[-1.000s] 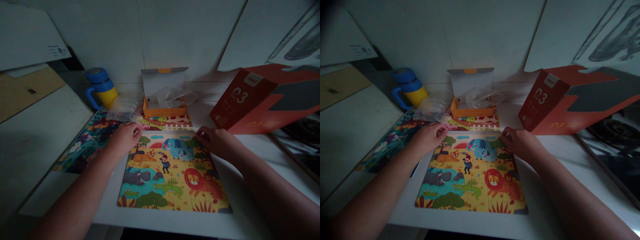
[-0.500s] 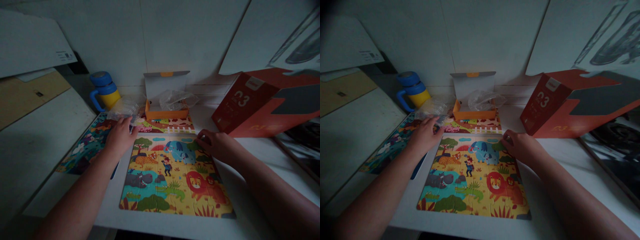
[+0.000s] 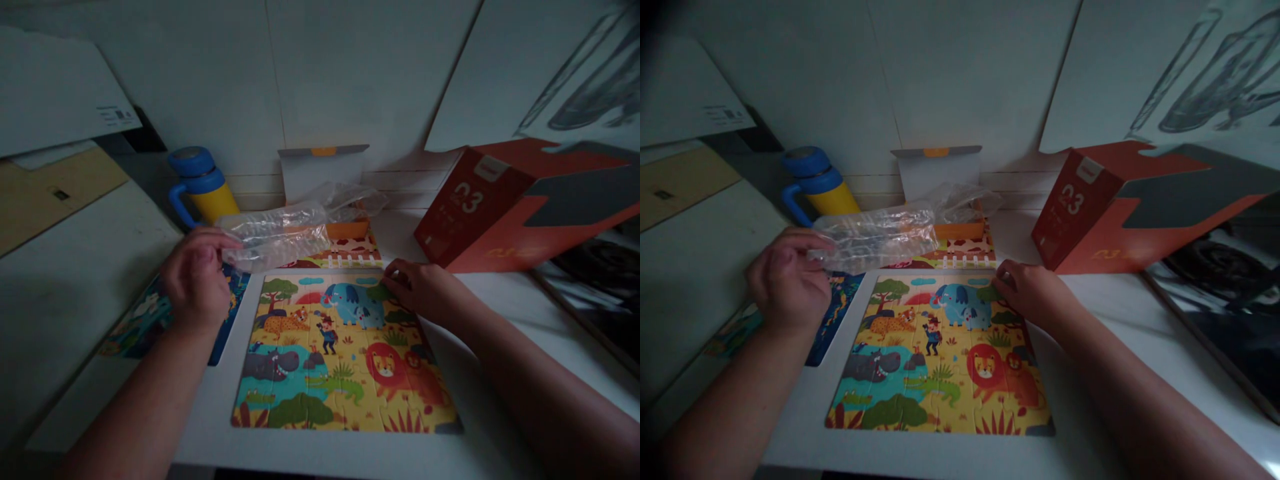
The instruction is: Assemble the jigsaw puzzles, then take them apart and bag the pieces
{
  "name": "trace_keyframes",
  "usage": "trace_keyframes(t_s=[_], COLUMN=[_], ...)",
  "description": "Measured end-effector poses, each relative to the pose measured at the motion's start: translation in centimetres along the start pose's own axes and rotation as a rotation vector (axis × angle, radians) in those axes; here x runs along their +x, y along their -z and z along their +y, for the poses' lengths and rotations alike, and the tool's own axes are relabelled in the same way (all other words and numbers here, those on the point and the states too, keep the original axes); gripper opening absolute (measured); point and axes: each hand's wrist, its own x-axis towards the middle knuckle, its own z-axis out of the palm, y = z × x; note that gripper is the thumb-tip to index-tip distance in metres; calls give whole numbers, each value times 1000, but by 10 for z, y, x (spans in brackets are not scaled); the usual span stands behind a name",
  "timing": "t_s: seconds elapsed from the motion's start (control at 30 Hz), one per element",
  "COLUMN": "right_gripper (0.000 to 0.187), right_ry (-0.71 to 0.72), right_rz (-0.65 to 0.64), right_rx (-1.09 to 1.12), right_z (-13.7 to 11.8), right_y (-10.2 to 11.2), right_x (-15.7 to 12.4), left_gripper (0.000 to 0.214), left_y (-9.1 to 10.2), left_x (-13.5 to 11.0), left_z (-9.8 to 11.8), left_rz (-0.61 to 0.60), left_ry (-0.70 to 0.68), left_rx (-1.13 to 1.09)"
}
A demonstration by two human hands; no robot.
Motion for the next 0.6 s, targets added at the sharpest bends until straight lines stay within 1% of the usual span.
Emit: trace_keyframes(t_s=[0.07, 0.1, 0.17, 0.2, 0.27, 0.37, 0.43, 0.5, 0.53, 0.6], right_gripper=[31, 34, 46, 50, 53, 53, 54, 56, 58, 63], right_ry=[15, 31, 77, 104, 155, 208, 227, 252, 287, 401], right_rz=[24, 41, 78, 94, 119, 166, 208, 219, 199, 118], right_rx=[14, 24, 59, 83, 130, 179, 203, 243, 279, 394], right_z=[-1, -2, -4, -5, -9, -17, -21, -22, -23, -22], right_y=[0, -1, -2, -3, -4, -4, -2, 1, 2, 6], right_x=[-1, -1, -2, -3, -4, -6, -7, -9, -11, -15], left_gripper=[51, 56, 65, 68, 72, 75, 75, 74, 74, 72], left_y=[-7, -10, -11, -10, -3, 13, 22, 28, 29, 28], left_x=[-5, -6, -8, -7, -2, 10, 18, 22, 22, 20], left_z=[1, 3, 10, 14, 21, 22, 17, 13, 11, 10], left_rz=[-23, -45, -75, -77, -91, -141, -124, -101, -111, -168], left_ry=[105, 169, 324, 386, 503, 676, 742, 768, 772, 773], left_rx=[-225, -293, -354, -379, -451, -590, -664, -708, -724, -752])
